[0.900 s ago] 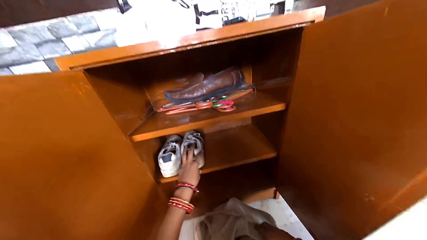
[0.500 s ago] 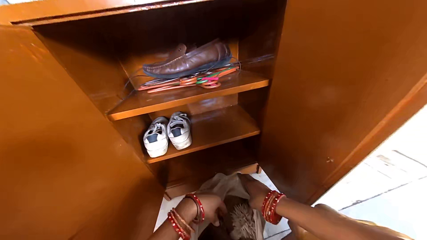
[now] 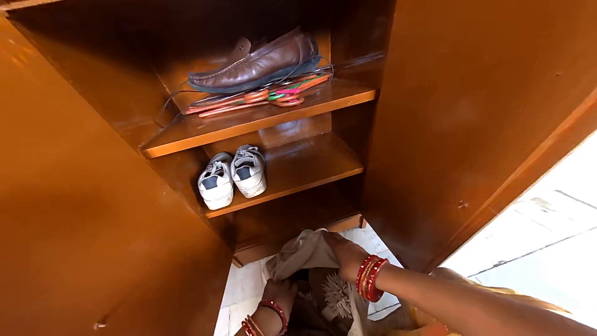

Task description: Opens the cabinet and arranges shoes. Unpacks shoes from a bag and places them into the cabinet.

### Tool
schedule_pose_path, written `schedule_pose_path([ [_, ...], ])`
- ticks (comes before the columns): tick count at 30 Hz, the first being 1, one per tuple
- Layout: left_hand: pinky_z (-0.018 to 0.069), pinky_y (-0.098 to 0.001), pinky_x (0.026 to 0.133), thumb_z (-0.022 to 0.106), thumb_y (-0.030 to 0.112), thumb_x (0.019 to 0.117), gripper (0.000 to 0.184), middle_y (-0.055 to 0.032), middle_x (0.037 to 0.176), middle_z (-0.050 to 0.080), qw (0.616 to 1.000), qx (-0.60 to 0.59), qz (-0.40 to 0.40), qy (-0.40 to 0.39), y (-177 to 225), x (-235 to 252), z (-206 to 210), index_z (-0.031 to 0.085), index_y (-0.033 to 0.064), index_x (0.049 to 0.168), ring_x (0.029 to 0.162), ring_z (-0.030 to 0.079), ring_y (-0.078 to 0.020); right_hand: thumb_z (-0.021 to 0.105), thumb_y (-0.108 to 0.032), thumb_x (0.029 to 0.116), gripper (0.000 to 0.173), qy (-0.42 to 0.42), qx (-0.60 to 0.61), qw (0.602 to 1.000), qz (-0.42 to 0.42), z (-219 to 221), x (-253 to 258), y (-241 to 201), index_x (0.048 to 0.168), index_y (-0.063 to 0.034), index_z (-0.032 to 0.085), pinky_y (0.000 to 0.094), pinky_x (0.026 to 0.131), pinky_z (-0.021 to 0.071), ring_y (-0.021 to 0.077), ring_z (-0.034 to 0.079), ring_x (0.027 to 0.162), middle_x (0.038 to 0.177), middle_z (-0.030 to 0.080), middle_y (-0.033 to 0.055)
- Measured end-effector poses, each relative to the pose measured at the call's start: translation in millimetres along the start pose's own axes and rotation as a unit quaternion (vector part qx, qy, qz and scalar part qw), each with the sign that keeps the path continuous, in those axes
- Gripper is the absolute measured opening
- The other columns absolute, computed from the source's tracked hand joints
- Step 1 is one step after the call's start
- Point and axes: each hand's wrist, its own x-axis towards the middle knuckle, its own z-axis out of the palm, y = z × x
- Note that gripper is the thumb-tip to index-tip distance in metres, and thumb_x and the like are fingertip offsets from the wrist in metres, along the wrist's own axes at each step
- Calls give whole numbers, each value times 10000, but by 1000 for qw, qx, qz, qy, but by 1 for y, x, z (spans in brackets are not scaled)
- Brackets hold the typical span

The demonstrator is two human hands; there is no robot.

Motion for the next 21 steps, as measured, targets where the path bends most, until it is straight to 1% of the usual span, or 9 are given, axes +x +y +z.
schedule_pose_path([
  [2, 407, -642, 1064, 557, -99, 948, 712, -251, 1551, 441, 1000, 1, 3, 14, 4, -3, 8, 368, 137, 1593, 1357, 493, -477, 741, 99, 791, 1049, -2, -1, 1000, -1, 2, -1, -2, 1645, -20, 143, 524, 1168, 394, 389, 396, 1478, 1676, 259, 195],
  [6, 381, -669, 1065, 774, -5, 824, 891, -273, 1557, 402, 995, -7, 81, 49, 0, -18, 25, 377, 203, 1594, 1396, 423, -501, 742, 109, 788, 1061, -6, -8, 1000, -3, 2, -3, 1, 1647, -26, 134, 522, 1177, 382, 388, 381, 1488, 1681, 248, 195],
  [8, 342, -678, 1092, 680, -77, 859, 729, -254, 1505, 495, 983, -3, 114, 141, 3, -24, 43, 489, 133, 1530, 1415, 424, -482, 733, 111, 795, 1057, -10, -10, 1000, -3, 3, -3, 3, 1648, -26, 124, 519, 1184, 373, 385, 369, 1497, 1688, 234, 192],
  [11, 407, -633, 1067, 589, -123, 898, 540, -222, 1418, 598, 959, 45, 111, 257, 17, -16, 66, 617, 73, 1401, 1380, 509, -423, 728, 113, 796, 1047, -13, -15, 1000, -11, 6, -2, 2, 1645, -13, 129, 513, 1199, 352, 378, 356, 1507, 1681, 251, 201],
  [13, 379, -638, 1090, 565, -131, 920, 527, -215, 1444, 571, 964, 38, 132, 226, 22, -9, 68, 602, 67, 1408, 1387, 496, -418, 724, 119, 796, 1054, -19, -18, 1000, -11, 9, -2, -3, 1649, -24, 122, 526, 1183, 369, 386, 378, 1491, 1685, 246, 195],
  [16, 385, -638, 1099, 595, -94, 923, 451, -214, 1384, 617, 957, 7, 203, 206, 25, -2, 70, 639, 54, 1346, 1323, 560, -416, 719, 137, 786, 1057, -25, -20, 999, -18, 13, -3, -8, 1646, -14, 123, 546, 1177, 368, 408, 383, 1483, 1679, 255, 205],
  [18, 309, -651, 1150, 634, -78, 896, 484, -234, 1448, 563, 966, -40, 214, 139, 23, -9, 62, 601, 21, 1368, 1365, 513, -431, 708, 138, 801, 1050, -36, -25, 999, -20, 15, -5, -8, 1646, -10, 102, 555, 1175, 366, 419, 376, 1484, 1679, 245, 213],
  [20, 339, -618, 1153, 680, -44, 863, 494, -223, 1410, 600, 964, -69, 205, 155, 17, -16, 56, 608, 22, 1347, 1311, 569, -417, 714, 147, 787, 1071, -31, -29, 999, -22, 14, -5, -6, 1648, -16, 98, 574, 1153, 392, 428, 391, 1473, 1680, 242, 213],
  [21, 395, -610, 1109, 726, -28, 813, 494, -220, 1332, 651, 956, -92, 198, 197, 11, -19, 52, 646, 27, 1298, 1241, 620, -415, 720, 154, 778, 1083, -27, -32, 999, -23, 12, -5, -4, 1650, -20, 101, 580, 1150, 394, 432, 393, 1471, 1681, 243, 212],
])
